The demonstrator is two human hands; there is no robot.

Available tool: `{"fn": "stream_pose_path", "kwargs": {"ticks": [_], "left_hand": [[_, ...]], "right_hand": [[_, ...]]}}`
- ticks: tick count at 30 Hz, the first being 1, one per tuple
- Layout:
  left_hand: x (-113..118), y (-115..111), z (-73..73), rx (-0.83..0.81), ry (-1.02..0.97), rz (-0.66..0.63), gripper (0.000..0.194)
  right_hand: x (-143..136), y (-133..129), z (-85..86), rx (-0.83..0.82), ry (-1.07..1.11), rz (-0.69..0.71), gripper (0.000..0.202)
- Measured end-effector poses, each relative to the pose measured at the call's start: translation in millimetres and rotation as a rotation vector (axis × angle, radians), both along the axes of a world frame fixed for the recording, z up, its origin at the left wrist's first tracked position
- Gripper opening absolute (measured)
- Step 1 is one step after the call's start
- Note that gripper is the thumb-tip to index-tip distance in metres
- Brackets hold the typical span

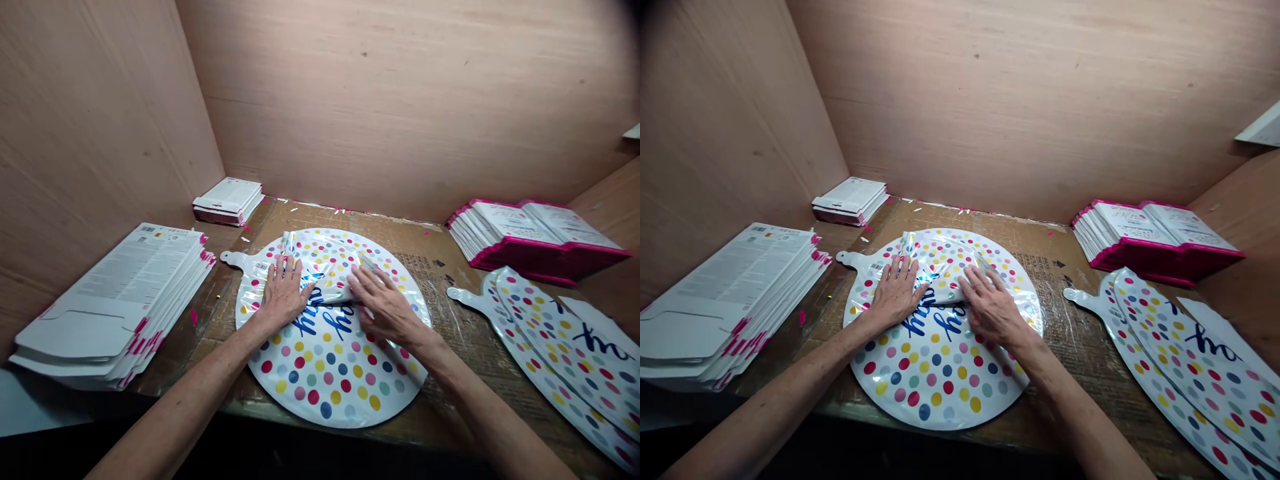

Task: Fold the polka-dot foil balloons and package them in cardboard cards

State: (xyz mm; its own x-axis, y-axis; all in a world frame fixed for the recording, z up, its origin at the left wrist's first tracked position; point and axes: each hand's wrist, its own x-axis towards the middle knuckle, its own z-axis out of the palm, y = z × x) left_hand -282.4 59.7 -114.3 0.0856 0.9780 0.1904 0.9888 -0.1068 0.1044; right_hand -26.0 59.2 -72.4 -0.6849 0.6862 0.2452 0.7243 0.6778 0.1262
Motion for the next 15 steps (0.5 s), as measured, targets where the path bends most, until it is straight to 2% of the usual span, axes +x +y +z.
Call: {"fn": "stream_pose_path", "kwargs": {"ticks": [3,6,8,11,13,15], "left_hand": [[1.8,0.8,-1.4,-0.008,0.011,0.020,0.069],[0.1,8.1,1.6,-0.016,0.003,0.036,0.070],[-3.3,11.3,8.8,-0.063,-0.019,0.011,0.069],[-3.1,-2.5,24.5,-0.082,-0.089,-0.097,0.068],[5.7,-28.1,31.3,0.019,-0.124,-0.273,0.068],[18.8,-61.0,30.9,0.132,-0.136,-0.486,0.063]], "right_hand": [[-3.0,16.1,-8.4,-0.123,-0.203,-0.035,0.051],[3.8,26.4,-14.7,-0.103,-0.184,-0.057,0.053],[7.5,19.5,-16.2,-0.070,-0.158,-0.100,0.050],[3.0,-13.8,-18.8,-0.051,-0.167,-0.246,0.035],[-8.2,-45.7,-20.6,-0.059,-0.158,-0.310,0.030],[-23.3,-78.3,-18.7,-0.098,-0.079,-0.271,0.037]]}}
